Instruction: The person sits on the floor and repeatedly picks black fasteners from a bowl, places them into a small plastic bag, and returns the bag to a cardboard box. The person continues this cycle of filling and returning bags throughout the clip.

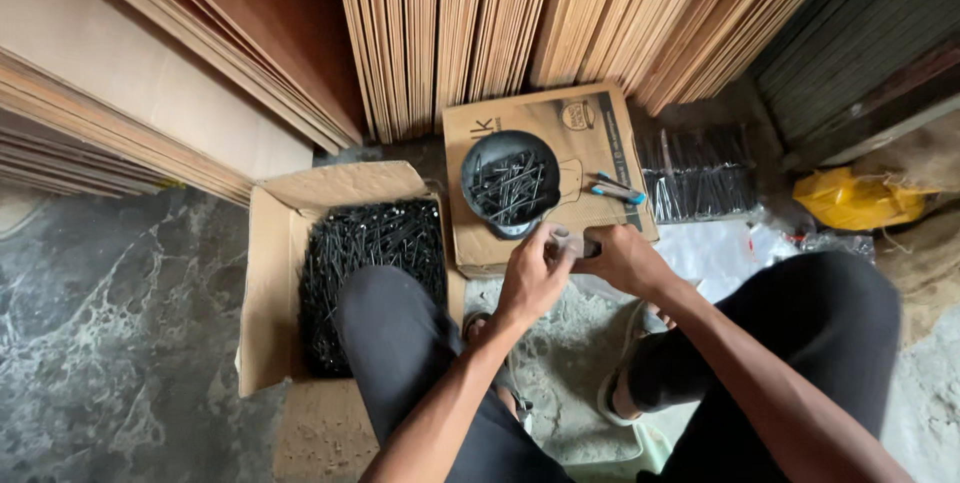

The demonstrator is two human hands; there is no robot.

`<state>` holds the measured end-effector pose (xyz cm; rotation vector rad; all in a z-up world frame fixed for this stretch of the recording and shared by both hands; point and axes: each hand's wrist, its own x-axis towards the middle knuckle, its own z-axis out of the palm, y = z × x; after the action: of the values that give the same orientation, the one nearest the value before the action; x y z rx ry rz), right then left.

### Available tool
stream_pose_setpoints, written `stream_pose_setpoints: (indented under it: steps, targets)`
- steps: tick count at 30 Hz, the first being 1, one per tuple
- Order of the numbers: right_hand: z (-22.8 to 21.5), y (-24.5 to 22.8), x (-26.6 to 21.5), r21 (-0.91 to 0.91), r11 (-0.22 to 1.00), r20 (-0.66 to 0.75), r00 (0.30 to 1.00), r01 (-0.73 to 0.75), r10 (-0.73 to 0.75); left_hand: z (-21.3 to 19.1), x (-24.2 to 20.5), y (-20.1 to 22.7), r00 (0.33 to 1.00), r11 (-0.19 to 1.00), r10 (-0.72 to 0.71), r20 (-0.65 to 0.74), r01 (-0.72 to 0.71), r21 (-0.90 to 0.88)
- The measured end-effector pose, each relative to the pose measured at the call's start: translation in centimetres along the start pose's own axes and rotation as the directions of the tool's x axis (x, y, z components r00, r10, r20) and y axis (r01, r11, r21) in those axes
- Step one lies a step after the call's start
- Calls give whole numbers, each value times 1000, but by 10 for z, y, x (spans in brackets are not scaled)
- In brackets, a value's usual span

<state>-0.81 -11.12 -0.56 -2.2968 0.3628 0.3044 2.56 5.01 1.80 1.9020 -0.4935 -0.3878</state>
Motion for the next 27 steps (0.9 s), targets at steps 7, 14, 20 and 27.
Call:
stream_pose_setpoints:
  steps: [7, 14, 20, 27]
  targets:
    - [-8, -6, -12, 87, 992, -9, 996, 91, -91, 12, 18, -18, 989, 999, -48, -140, 47, -12]
    - [-10, -5, 0, -48, 996, -118, 989, 79, -84, 17, 25, -18, 990, 997, 20, -137, -8, 83]
    - [9, 13, 2, -227, 972, -15, 998, 61, -66, 13, 12, -14, 991, 981, -22, -130, 47, 187]
    - [20, 25, 16, -244, 958, 94, 987, 148, -129, -1, 5, -19, 995, 850, -101, -11, 91, 519]
